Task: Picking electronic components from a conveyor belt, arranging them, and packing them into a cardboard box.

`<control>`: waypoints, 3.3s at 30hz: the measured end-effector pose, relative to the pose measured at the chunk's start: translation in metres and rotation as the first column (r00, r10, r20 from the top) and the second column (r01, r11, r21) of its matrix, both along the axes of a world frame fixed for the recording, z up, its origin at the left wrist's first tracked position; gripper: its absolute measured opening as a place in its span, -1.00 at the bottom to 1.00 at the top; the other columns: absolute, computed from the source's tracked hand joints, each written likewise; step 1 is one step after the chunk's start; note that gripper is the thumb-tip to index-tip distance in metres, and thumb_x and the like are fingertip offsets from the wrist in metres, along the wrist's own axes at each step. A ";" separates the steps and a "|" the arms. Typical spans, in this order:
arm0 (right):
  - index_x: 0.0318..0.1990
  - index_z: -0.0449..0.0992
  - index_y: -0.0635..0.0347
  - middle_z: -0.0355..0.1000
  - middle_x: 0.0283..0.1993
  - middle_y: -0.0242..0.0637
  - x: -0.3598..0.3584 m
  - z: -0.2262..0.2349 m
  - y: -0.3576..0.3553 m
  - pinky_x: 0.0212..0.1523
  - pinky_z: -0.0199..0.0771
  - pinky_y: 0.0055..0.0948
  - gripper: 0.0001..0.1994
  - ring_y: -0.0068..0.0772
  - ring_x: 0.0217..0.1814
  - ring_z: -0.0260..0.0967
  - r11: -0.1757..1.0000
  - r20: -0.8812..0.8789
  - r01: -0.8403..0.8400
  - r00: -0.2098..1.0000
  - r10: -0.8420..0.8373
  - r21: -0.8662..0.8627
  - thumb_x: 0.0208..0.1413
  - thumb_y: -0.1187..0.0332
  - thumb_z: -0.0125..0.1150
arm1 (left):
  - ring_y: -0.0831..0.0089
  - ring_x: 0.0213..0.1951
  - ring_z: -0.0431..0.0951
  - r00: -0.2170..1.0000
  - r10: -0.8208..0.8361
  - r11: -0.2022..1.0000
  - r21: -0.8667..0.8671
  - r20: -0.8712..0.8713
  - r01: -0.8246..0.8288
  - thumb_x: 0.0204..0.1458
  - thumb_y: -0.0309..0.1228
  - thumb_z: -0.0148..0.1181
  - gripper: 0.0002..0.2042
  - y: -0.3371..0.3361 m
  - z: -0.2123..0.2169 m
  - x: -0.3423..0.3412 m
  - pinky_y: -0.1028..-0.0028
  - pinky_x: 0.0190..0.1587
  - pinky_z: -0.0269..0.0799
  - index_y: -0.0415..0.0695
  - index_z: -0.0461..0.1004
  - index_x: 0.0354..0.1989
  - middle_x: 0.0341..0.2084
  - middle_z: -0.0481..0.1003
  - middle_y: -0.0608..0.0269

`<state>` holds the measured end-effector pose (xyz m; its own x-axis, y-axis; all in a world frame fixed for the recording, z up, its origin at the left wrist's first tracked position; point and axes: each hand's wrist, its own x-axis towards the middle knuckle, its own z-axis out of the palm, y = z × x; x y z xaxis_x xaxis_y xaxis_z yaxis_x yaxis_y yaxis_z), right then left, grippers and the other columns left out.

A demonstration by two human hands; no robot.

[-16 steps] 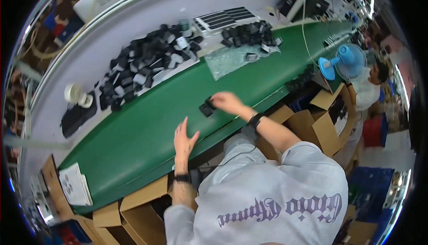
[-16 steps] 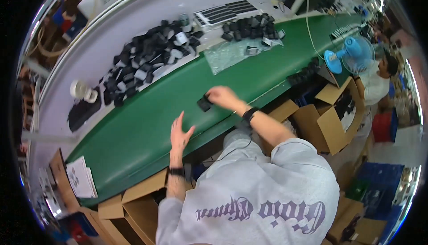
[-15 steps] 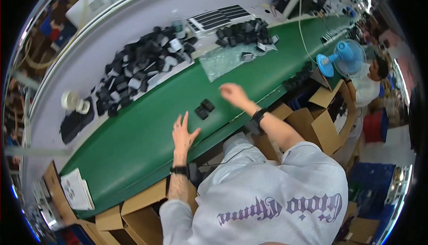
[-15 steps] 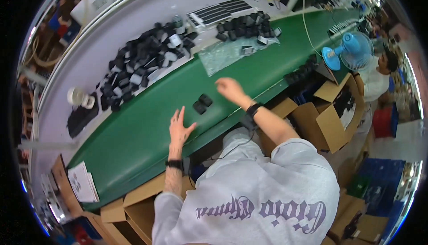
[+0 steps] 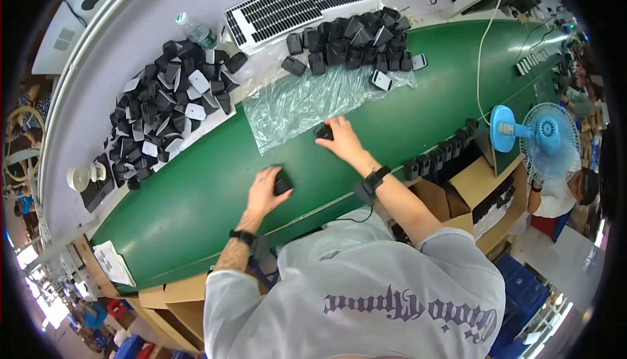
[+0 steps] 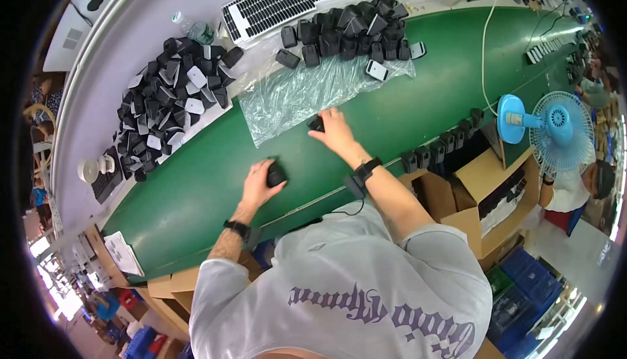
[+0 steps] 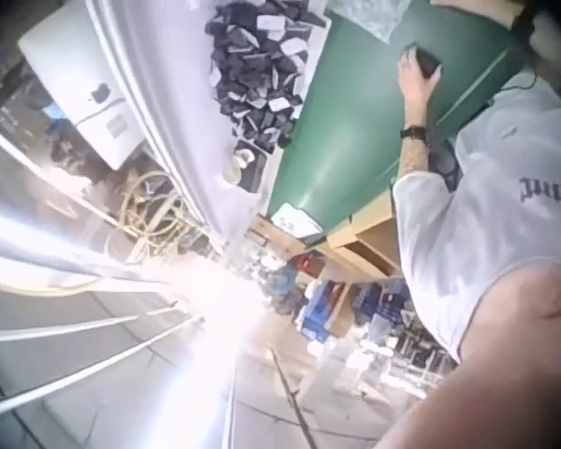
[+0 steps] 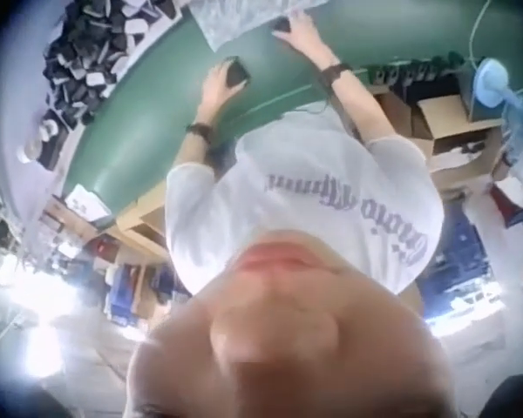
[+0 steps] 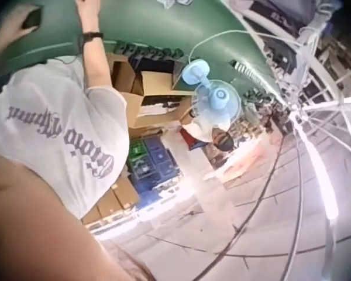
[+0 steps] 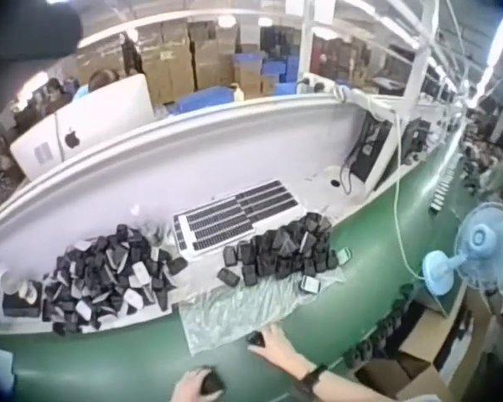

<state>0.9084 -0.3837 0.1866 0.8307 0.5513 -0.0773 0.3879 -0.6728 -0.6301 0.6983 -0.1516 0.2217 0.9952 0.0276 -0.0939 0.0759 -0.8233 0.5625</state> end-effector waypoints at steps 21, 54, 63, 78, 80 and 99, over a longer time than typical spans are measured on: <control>-0.12 0.48 0.28 0.56 -0.30 -0.20 0.054 -0.019 -0.067 -0.36 0.49 -0.40 -0.61 -0.37 -0.38 0.49 0.888 -0.692 0.280 0.720 0.057 0.365 0.28 0.05 0.14 | 0.10 0.31 0.24 0.981 0.178 0.984 0.009 0.081 -0.180 -0.15 -0.28 0.47 -0.12 -0.071 -0.026 0.032 0.14 0.34 0.14 -0.07 0.14 0.40 0.32 0.24 0.12; 0.09 0.34 0.10 0.49 -0.15 0.00 0.055 0.032 -0.030 -0.19 0.54 -0.05 -0.50 0.14 -0.16 0.49 0.991 -0.043 -0.136 0.990 0.136 -0.002 0.00 0.20 0.33 | 0.14 0.40 0.09 0.992 0.126 0.976 0.175 0.031 -0.130 -0.20 -0.15 0.48 -0.10 -0.093 0.006 0.061 -0.09 0.39 -0.05 0.17 0.16 0.41 0.39 0.14 0.31; 0.16 0.34 0.10 0.50 -0.17 -0.01 0.022 0.041 -0.077 -0.17 0.54 -0.12 -0.47 0.03 -0.15 0.52 0.929 -0.331 -0.302 0.917 0.222 -0.214 0.06 0.16 0.33 | 0.18 0.28 0.28 0.996 -0.084 0.976 0.202 0.023 0.077 -0.13 -0.10 0.43 -0.09 -0.053 0.010 0.037 0.12 0.36 0.11 0.06 0.11 0.44 0.39 0.13 0.17; 0.33 0.30 0.07 0.38 0.13 -0.29 0.004 -0.009 -0.051 0.13 0.31 -0.15 -0.19 -0.23 0.08 0.32 0.771 0.480 -0.626 0.644 0.596 -0.118 -0.07 -0.09 0.37 | 0.27 0.02 0.40 0.962 -0.016 0.934 0.348 0.272 -0.083 -0.17 0.13 0.35 -0.14 -0.085 -0.034 0.059 0.18 0.01 0.33 0.13 0.24 0.37 0.08 0.40 0.30; 0.31 0.32 0.07 0.41 0.09 -0.31 0.014 -0.007 -0.046 0.10 0.32 -0.16 -0.21 -0.25 0.03 0.34 0.738 0.479 -0.667 0.618 0.624 -0.102 -0.07 -0.09 0.36 | 0.27 -0.01 0.41 0.958 -0.007 0.923 0.372 0.287 -0.104 -0.17 0.13 0.35 -0.14 -0.082 -0.041 0.063 0.18 -0.01 0.34 0.12 0.25 0.37 0.03 0.42 0.31; 0.27 0.37 0.33 0.35 0.28 0.04 -0.031 0.029 -0.009 0.25 0.31 -0.24 -0.50 -0.13 0.24 0.34 0.914 -0.048 0.109 0.994 -0.098 0.391 0.26 0.26 0.24 | 0.20 0.02 0.51 0.129 0.990 0.119 -0.800 0.053 -0.588 -0.09 -0.08 0.45 -0.26 -0.042 0.031 -0.020 0.23 0.07 0.45 -0.12 0.28 0.23 -0.02 0.49 0.06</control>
